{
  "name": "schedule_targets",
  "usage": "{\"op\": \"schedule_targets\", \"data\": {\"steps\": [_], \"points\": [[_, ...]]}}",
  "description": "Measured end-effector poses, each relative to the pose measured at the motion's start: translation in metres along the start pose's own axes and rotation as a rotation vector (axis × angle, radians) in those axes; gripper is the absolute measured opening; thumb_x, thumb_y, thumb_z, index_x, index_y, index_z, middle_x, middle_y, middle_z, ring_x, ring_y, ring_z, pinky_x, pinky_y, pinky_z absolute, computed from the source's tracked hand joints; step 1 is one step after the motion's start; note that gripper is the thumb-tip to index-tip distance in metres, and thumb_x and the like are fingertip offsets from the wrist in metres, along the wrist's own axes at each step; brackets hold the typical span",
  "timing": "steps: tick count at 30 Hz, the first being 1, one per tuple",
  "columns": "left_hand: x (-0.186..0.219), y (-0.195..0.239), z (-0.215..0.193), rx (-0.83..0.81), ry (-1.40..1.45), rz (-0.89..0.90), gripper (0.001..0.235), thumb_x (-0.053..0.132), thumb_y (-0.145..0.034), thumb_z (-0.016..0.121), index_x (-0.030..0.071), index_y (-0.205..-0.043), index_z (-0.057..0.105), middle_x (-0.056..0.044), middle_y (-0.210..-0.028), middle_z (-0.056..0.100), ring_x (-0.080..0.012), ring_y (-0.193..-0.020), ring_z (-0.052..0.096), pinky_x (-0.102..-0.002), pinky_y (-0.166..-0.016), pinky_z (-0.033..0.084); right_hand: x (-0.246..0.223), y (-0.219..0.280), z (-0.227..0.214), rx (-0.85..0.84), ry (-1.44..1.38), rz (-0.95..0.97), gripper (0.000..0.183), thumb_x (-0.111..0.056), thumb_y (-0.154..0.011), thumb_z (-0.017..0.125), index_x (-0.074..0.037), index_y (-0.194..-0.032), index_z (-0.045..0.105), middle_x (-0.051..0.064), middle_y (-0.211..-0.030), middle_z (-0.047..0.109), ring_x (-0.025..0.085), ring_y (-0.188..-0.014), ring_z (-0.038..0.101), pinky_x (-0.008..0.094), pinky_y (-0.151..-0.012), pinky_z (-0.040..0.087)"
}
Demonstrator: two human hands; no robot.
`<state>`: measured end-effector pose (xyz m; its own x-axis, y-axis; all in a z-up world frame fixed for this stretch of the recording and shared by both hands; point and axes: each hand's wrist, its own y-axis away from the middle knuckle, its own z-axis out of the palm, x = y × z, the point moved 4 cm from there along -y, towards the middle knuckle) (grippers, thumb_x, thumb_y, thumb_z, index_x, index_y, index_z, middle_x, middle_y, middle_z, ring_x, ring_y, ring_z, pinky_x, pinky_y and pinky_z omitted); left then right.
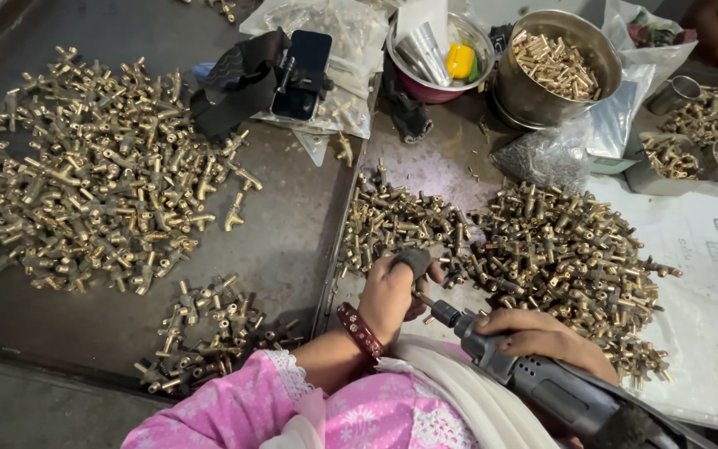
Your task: Grinding or polishing small brass T-shaped metal components using a handheld rotary tool.
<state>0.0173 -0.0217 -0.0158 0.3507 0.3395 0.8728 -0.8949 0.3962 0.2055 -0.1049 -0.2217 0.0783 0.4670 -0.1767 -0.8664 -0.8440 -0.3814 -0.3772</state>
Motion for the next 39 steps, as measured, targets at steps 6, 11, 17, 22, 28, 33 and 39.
{"op": "schedule_targets", "data": {"steps": [6, 11, 17, 22, 28, 33, 39], "points": [[0.012, 0.003, -0.003, -0.062, -0.057, 0.082, 0.038, 0.025, -0.100, 0.045, 0.007, -0.082, 0.072, 0.001, -0.060, 0.057, -0.0080, -0.047, 0.047, -0.025, -0.044, 0.036, -0.001, -0.005, 0.000, -0.004, -0.002, 0.028, 0.072, -0.065, -0.092, 0.068, 0.000, -0.124, 0.067, 0.029, -0.135, 0.065, 0.043, -0.132, 0.064, 0.053, -0.117, 0.049], [0.015, -0.010, -0.064, 0.049, -0.376, 0.057, 0.038, 0.029, -0.102, 0.050, 0.008, -0.084, 0.077, 0.001, -0.062, 0.061, -0.0096, -0.049, 0.046, -0.027, -0.044, 0.035, -0.002, -0.007, 0.013, 0.039, -0.094, 0.049, 0.052, -0.030, -0.089, 0.079, -0.002, -0.127, 0.060, 0.028, -0.136, 0.062, 0.038, -0.123, 0.067, 0.049, -0.105, 0.056], [0.124, 0.023, -0.151, 0.472, -1.579, -0.093, 0.043, 0.038, -0.090, 0.054, 0.003, -0.089, 0.078, -0.023, -0.086, 0.071, -0.0423, -0.081, 0.071, -0.055, -0.076, 0.057, 0.002, -0.012, 0.019, 0.176, -0.037, 0.137, 0.045, 0.004, -0.082, 0.079, -0.003, -0.121, 0.058, 0.026, -0.134, 0.060, 0.029, -0.101, 0.080, 0.040, -0.085, 0.065], [0.138, 0.033, -0.124, 0.170, -1.638, -0.158, 0.033, 0.033, -0.085, 0.060, 0.005, -0.088, 0.078, -0.024, -0.089, 0.073, -0.0411, -0.087, 0.071, -0.054, -0.083, 0.056, 0.015, -0.012, 0.021, 0.145, 0.015, 0.050, 0.042, -0.006, -0.085, 0.080, -0.002, -0.122, 0.062, 0.027, -0.132, 0.065, 0.034, -0.114, 0.073, 0.042, -0.097, 0.061], [0.120, 0.026, -0.121, 0.085, -1.659, 0.016, 0.022, 0.019, -0.078, 0.064, 0.008, -0.095, 0.074, -0.021, -0.097, 0.073, -0.0407, -0.093, 0.069, -0.054, -0.084, 0.055, 0.028, 0.003, -0.001, -0.029, -0.082, -0.028, 0.067, -0.048, -0.088, 0.077, 0.001, -0.130, 0.059, 0.030, -0.138, 0.062, 0.041, -0.132, 0.063, 0.049, -0.115, 0.047], [0.103, 0.030, -0.088, -0.014, -1.514, 0.148, 0.030, 0.008, -0.073, 0.064, 0.011, -0.100, 0.074, -0.016, -0.099, 0.074, -0.0367, -0.094, 0.070, -0.051, -0.082, 0.054, 0.033, 0.017, 0.007, 0.059, -0.094, 0.023, 0.080, -0.064, -0.086, 0.077, 0.000, -0.130, 0.059, 0.031, -0.138, 0.063, 0.043, -0.132, 0.064, 0.051, -0.114, 0.049], [-0.059, -0.007, -0.042, -0.402, -1.547, 0.462, 0.019, 0.010, -0.085, 0.062, 0.010, -0.101, 0.072, -0.014, -0.109, 0.068, -0.0322, -0.111, 0.063, -0.048, -0.091, 0.050, 0.083, 0.043, -0.014, -0.182, -0.165, -0.058, 0.060, -0.044, -0.097, 0.073, -0.001, -0.136, 0.056, 0.032, -0.141, 0.057, 0.046, -0.134, 0.057, 0.054, -0.116, 0.045]]}}
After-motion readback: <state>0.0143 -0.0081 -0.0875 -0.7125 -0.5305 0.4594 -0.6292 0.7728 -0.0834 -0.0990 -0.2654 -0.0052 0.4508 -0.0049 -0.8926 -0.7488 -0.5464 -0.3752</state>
